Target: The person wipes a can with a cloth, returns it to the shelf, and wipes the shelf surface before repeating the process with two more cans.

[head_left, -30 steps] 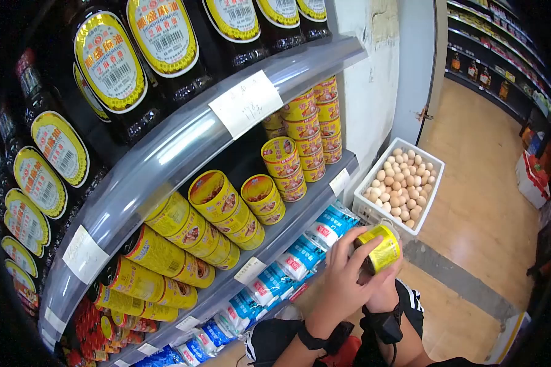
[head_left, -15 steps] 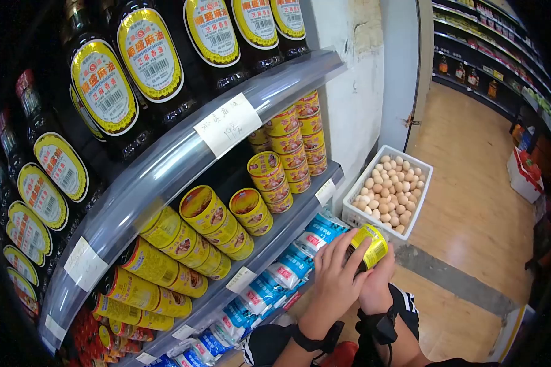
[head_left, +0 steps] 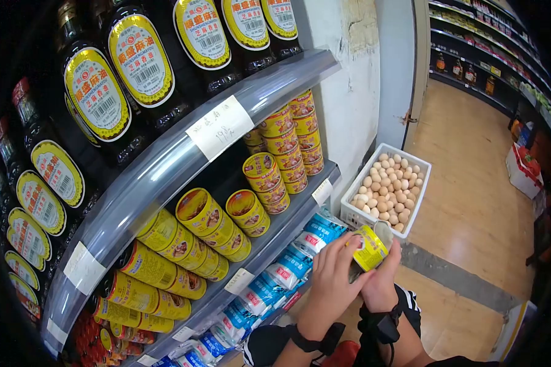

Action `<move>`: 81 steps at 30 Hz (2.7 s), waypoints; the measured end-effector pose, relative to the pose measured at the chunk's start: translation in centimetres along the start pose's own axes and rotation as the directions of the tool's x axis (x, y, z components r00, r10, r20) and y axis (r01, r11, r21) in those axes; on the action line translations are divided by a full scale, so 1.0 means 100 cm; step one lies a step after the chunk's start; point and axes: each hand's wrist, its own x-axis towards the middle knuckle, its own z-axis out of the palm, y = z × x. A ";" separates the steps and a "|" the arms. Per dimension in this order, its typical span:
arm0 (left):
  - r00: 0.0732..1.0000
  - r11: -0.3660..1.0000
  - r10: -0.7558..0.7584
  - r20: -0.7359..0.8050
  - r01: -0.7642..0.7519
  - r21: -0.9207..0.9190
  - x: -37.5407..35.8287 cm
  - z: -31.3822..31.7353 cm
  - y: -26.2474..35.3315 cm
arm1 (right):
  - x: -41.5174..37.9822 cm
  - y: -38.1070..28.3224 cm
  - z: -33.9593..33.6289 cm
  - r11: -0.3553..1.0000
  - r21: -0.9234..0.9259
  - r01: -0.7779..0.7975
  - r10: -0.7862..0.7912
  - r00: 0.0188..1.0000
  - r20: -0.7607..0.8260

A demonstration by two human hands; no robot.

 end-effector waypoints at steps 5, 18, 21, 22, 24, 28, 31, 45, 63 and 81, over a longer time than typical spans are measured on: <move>0.999 0.980 -0.005 0.036 0.012 -0.201 0.001 0.003 -0.005 | -0.005 -0.007 0.015 0.991 0.077 -0.112 0.121 0.985 -0.125; 0.999 0.997 -0.052 -0.013 0.053 0.060 0.001 -0.001 0.012 | 0.002 -0.001 0.006 0.989 0.117 -0.094 0.103 0.993 -0.066; 0.994 0.983 0.105 0.024 -0.108 0.148 0.002 0.001 0.007 | -0.007 -0.008 0.016 0.988 0.112 -0.105 0.114 0.990 -0.080; 0.998 1.000 0.009 0.068 -0.010 0.014 0.003 -0.004 0.010 | -0.007 -0.008 0.017 0.981 0.125 -0.148 0.158 0.985 -0.074; 0.998 0.982 -0.035 0.057 0.044 -0.183 0.002 -0.006 0.001 | -0.002 -0.003 0.015 0.985 0.129 -0.110 0.123 0.988 -0.096; 0.940 0.762 -0.322 0.111 0.327 -0.559 -0.003 0.000 -0.003 | -0.006 -0.004 0.022 0.991 0.110 -0.079 0.092 0.989 -0.120; 0.963 0.917 -0.249 0.099 0.268 -0.295 -0.002 -0.006 0.009 | -0.002 -0.003 0.013 0.992 0.087 -0.093 0.102 0.989 -0.106; 0.918 0.684 -0.361 0.165 0.381 -0.622 0.003 -0.026 -0.023 | -0.005 -0.011 0.022 0.646 -0.580 0.496 -0.341 0.868 0.362; 0.867 0.873 -0.057 -0.496 0.285 0.397 0.018 -0.111 0.014 | 0.011 -0.021 0.006 0.426 -0.824 0.375 -0.153 0.927 0.343; 0.665 0.321 0.139 -0.734 0.671 0.669 0.085 -0.160 -0.038 | -0.001 -0.001 0.018 0.571 -0.780 0.255 -0.056 0.961 0.272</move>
